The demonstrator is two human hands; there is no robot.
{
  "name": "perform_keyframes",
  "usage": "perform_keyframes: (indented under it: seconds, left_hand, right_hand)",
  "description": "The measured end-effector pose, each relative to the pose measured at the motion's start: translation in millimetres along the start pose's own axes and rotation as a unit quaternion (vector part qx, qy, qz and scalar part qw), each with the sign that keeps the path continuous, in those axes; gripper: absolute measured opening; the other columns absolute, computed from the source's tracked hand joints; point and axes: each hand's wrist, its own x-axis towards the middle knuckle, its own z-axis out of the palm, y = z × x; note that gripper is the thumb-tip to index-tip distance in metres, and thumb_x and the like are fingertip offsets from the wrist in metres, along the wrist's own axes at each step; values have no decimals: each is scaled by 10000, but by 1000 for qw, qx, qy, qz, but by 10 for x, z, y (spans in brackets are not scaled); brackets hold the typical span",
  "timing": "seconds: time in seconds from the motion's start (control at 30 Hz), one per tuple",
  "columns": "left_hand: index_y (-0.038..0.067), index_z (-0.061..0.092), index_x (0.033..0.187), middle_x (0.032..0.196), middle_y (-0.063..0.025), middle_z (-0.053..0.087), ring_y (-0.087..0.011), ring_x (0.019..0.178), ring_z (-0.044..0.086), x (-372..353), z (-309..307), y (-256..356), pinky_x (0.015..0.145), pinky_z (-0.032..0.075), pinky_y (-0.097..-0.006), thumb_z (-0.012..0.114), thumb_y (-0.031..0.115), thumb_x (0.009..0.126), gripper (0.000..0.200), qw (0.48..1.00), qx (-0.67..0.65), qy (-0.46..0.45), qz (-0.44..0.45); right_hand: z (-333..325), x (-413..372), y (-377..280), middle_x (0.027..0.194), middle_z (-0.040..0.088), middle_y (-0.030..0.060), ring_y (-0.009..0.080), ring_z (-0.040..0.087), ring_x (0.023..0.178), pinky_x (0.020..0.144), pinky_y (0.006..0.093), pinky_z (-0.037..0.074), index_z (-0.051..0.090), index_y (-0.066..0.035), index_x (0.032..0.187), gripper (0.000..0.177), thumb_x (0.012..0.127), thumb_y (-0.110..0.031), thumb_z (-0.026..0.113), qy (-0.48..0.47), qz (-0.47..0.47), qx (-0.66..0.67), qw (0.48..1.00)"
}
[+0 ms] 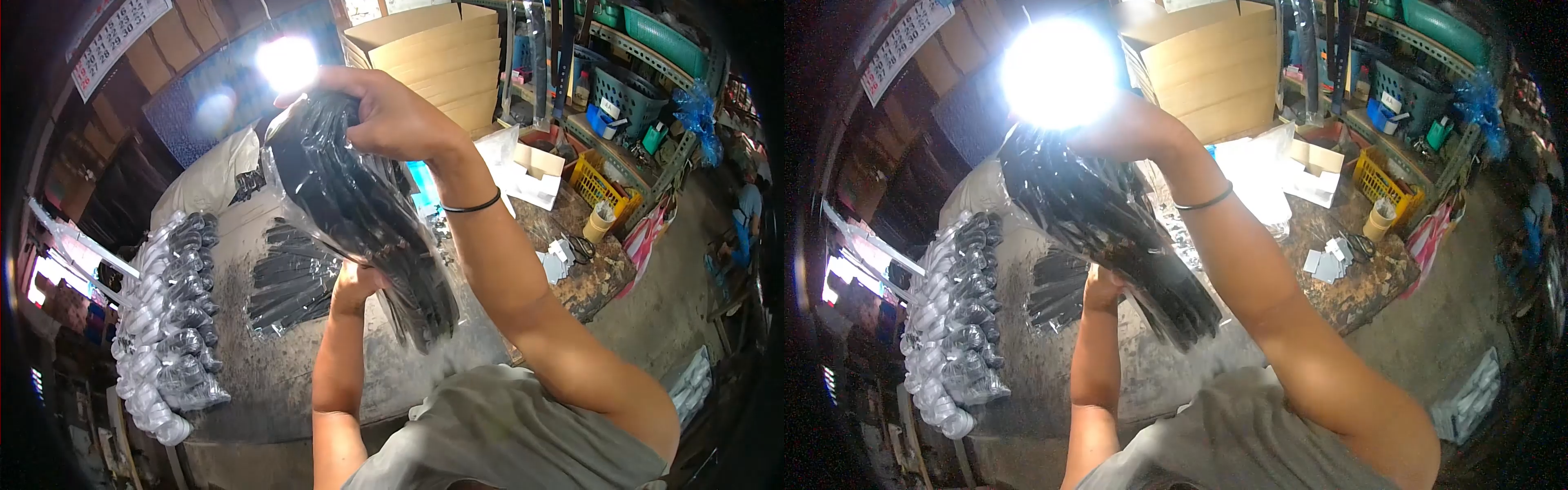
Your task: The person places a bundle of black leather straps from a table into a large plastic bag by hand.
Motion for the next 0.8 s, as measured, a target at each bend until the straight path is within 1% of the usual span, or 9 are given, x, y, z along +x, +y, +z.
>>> perform_keyframes:
  seconds: [0.03, 0.1, 0.17, 0.2, 0.23, 0.47, 0.53, 0.6, 0.8]
  left_hand:
    - [-46, 555, 1117, 1049, -156, 617, -268, 956, 590, -7, 117, 93, 827, 479, -365, 766, 213, 604, 613, 998, 43, 48, 1]
    - [-75, 659, 825, 835, -146, 663, -255, 758, 618, -33, 162, 54, 691, 485, -322, 718, 106, 578, 311, 991, 67, 110, 38]
    - [-75, 658, 771, 819, -146, 664, -251, 735, 617, 11, 343, 76, 677, 483, -320, 706, 90, 563, 270, 991, 51, 119, 36]
    - [-75, 656, 718, 803, -145, 664, -247, 713, 617, 26, 400, 93, 663, 482, -317, 694, 74, 547, 230, 990, 34, 128, 36]
    - [-69, 654, 716, 759, -134, 656, -231, 694, 613, -1, 316, 63, 629, 477, -317, 690, 68, 537, 228, 989, 90, 118, 7]
    - [-51, 641, 735, 736, -104, 635, -195, 689, 603, -73, 508, 62, 600, 476, -306, 715, 25, 613, 161, 984, 118, 131, -24]
    - [-59, 642, 815, 766, -110, 637, -192, 705, 602, -46, 455, 48, 611, 486, -305, 732, 20, 631, 220, 992, 99, 71, 11]
    - [-71, 632, 877, 784, -125, 634, -192, 712, 597, -73, 398, 86, 630, 487, -298, 726, -16, 618, 281, 983, 184, -25, 0]
    - [-30, 658, 824, 820, -72, 639, -165, 761, 587, -32, 703, 108, 662, 474, -292, 730, 27, 616, 228, 992, 33, 121, -34]
  right_hand:
    - [-2, -22, 29, 1144, 588, 56, 136, 533, 1073, 970, 266, 390, 577, -19, 1164, 586, 614, 163, 492, 5, 55, 32, 998]
    - [2, -51, 211, 1144, 587, 53, 137, 534, 1068, 967, 271, 392, 576, -21, 1166, 577, 622, 156, 495, 9, 40, 36, 999]
    - [-42, -83, 347, 1143, 586, 51, 138, 535, 1063, 963, 275, 395, 574, -23, 1168, 569, 631, 149, 498, 12, 22, 37, 999]
    - [-90, -109, 401, 1143, 586, 52, 137, 536, 1060, 961, 276, 396, 572, -26, 1171, 551, 645, 133, 524, -7, 39, -54, 998]
    - [-113, -129, 437, 1143, 586, 54, 136, 537, 1057, 959, 278, 397, 570, -29, 1174, 535, 660, 118, 550, -26, 57, -145, 987]
    - [-141, -187, 543, 1150, 582, 62, 152, 534, 1066, 963, 282, 394, 566, -32, 1179, 517, 676, 82, 611, -43, 87, -63, 993]
    - [-140, -192, 538, 1154, 581, 71, 161, 534, 1072, 960, 287, 400, 563, -30, 1184, 531, 668, 82, 614, -50, 66, -67, 994]
    - [-151, -200, 531, 1155, 580, 73, 163, 533, 1075, 957, 290, 403, 562, -28, 1187, 531, 669, 79, 614, -55, 66, -71, 994]
    - [-134, -204, 667, 1170, 571, 79, 172, 535, 1084, 949, 304, 415, 559, -23, 1186, 518, 679, 72, 603, -58, 36, -79, 994]
